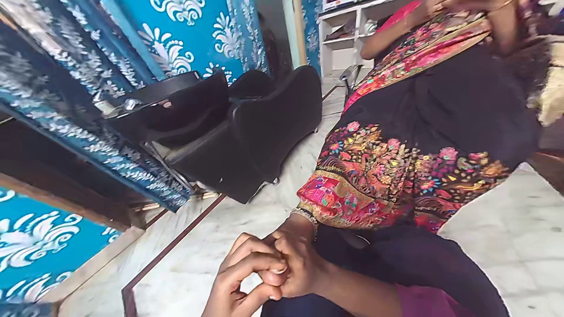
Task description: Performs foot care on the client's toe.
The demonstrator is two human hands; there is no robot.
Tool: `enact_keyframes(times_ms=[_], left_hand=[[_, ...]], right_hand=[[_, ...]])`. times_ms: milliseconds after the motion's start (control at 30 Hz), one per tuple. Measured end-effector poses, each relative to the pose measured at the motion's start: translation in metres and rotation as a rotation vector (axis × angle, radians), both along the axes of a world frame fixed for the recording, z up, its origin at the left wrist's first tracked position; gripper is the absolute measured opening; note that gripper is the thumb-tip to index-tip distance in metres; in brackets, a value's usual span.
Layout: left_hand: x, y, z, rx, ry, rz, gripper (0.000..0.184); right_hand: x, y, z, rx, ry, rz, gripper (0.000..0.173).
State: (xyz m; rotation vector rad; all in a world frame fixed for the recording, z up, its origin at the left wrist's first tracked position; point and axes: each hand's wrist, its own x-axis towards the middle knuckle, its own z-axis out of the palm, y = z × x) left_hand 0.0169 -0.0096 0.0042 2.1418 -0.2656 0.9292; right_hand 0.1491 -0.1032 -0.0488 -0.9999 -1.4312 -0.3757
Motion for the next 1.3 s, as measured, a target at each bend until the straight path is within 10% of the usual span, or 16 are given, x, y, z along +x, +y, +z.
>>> enact_keyframes(times_ms=[1000, 1300], left_hand=[[0.004, -0.008, -0.009, -0.18, -0.243, -0.002, 0.027], [0.009, -0.017, -0.017, -0.152, -0.269, 0.165, 0.02]], right_hand=[[-0.001, -0.002, -0.005, -0.119, 0.019, 0.04, 0.038], [0.002, -0.014, 0.004, -0.197, 0.203, 0.392, 0.052]])
